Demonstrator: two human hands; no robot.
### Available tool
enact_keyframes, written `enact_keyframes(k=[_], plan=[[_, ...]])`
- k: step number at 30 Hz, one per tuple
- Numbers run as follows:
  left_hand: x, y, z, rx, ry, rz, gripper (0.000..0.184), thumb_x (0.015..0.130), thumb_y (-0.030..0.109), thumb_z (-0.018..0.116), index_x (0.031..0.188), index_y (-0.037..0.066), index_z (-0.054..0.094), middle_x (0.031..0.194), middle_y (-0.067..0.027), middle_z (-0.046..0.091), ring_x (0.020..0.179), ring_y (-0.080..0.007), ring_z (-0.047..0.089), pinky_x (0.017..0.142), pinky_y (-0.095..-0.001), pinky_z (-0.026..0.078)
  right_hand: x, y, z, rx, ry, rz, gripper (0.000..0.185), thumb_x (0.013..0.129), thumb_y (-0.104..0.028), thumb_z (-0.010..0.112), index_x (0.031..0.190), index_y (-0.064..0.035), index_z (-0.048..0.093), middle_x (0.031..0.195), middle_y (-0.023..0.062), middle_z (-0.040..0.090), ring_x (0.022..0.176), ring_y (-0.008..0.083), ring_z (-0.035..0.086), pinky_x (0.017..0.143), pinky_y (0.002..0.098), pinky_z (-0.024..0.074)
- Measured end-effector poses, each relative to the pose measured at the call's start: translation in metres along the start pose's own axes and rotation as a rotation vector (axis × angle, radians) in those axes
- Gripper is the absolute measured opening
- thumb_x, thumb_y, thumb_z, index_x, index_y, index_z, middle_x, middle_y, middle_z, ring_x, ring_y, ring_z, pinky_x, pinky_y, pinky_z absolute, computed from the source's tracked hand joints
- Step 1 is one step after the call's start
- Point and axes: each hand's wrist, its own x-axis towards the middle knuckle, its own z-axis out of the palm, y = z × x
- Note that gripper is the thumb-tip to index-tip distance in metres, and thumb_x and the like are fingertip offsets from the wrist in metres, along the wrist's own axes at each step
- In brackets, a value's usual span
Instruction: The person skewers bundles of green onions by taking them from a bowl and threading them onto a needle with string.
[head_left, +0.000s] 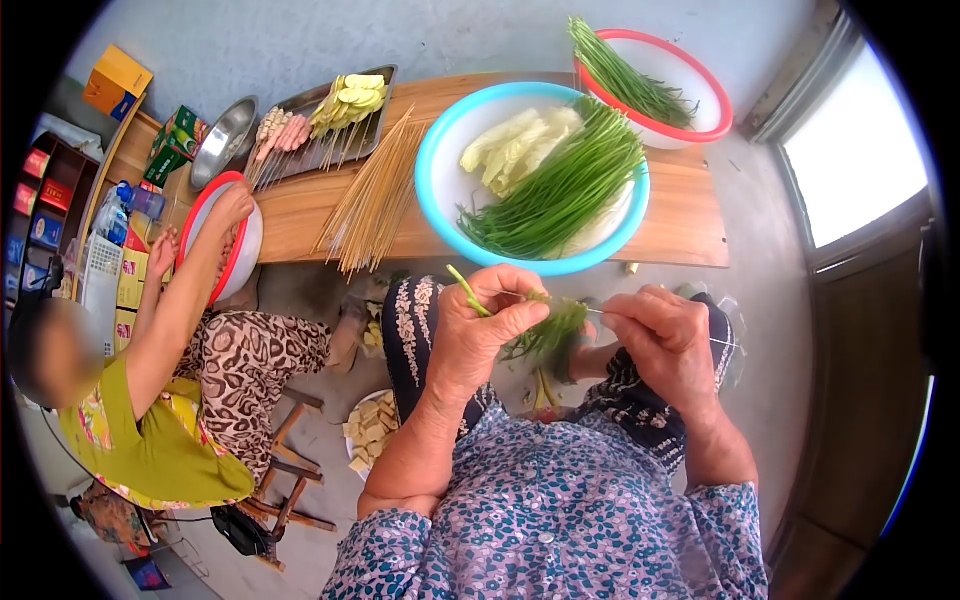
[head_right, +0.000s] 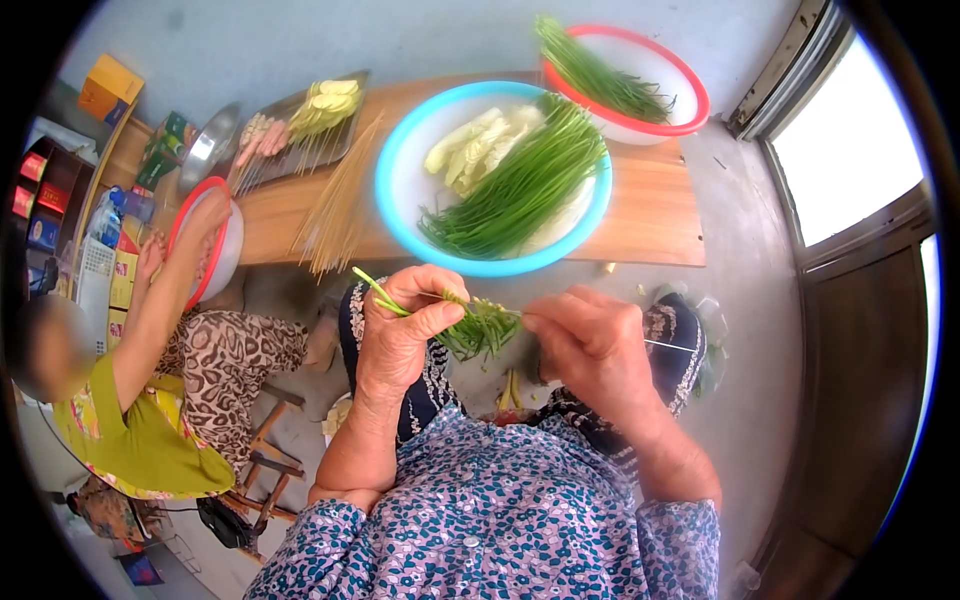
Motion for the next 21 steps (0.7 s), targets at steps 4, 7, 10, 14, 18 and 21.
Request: enact_keyframes(k=[4,7,10,14,18,21], plan=[[-0.003,0.005,0.003,-0.047,0.044,-0.02,0.011,0.078,0.001,0.067,0.089,0.0,0.064,0.086,-0.0038,0.063,0.074,-0.0071,0.056,0.067,-0.0188,0.044,0.002,-0.003,0.001,-0.029,-0.018,-0.018,0.01,0.073,0.001,0.064,0.082,0.0016,0.065,0.063,0.0114,0.056,0.055,0.0224,0.056,0.053,0.0303,0.0428],[-0.024,-0.003,0.011,-0.02,0.061,0.054,0.013,0.077,0.001,0.068,0.089,0.0,0.064,0.091,-0.0081,0.064,0.077,-0.01,0.056,0.068,-0.0208,0.044,-0.025,0.003,-0.001,-0.017,0.018,-0.07,0.009,0.073,0.001,0.064,0.082,0.0017,0.065,0.064,0.0115,0.057,0.055,0.0223,0.056,0.053,0.0298,0.0432],[-0.026,-0.003,0.013,0.03,0.082,0.093,0.014,0.078,0.003,0.068,0.091,0.0,0.064,0.092,-0.0092,0.065,0.078,-0.0109,0.058,0.07,-0.0213,0.045,-0.025,0.005,-0.002,-0.012,0.022,-0.096,0.009,0.075,0.002,0.064,0.084,0.0019,0.065,0.064,0.0107,0.056,0.051,0.0194,0.057,0.048,0.0293,0.0432],[-0.006,0.011,0.015,0.084,0.142,0.116,0.015,0.078,0.0,0.067,0.092,-0.001,0.063,0.089,-0.0103,0.065,0.081,-0.0135,0.06,0.074,-0.0236,0.047,0.002,0.007,-0.001,-0.063,0.017,-0.151,0.01,0.076,0.002,0.064,0.085,0.0014,0.065,0.064,0.0101,0.056,0.047,0.018,0.057,0.045,0.0299,0.0435],[-0.005,0.012,0.012,0.14,0.091,0.078,0.014,0.077,-0.003,0.065,0.091,-0.001,0.063,0.089,-0.011,0.065,0.084,-0.0155,0.061,0.075,-0.0253,0.048,-0.001,0.004,-0.005,-0.043,0.026,-0.076,0.011,0.074,0.001,0.065,0.085,0.0005,0.065,0.065,0.0111,0.056,0.051,0.0216,0.057,0.048,0.0317,0.0443],[-0.006,0.005,0.018,0.105,0.08,0.146,0.014,0.081,0.0,0.064,0.095,0.0,0.063,0.089,-0.0066,0.066,0.074,-0.0052,0.056,0.064,-0.0177,0.045,-0.005,0.009,-0.009,-0.049,0.041,-0.137,0.011,0.073,0.001,0.066,0.085,-0.0002,0.065,0.066,0.0122,0.057,0.056,0.0251,0.058,0.052,0.0336,0.0449]])
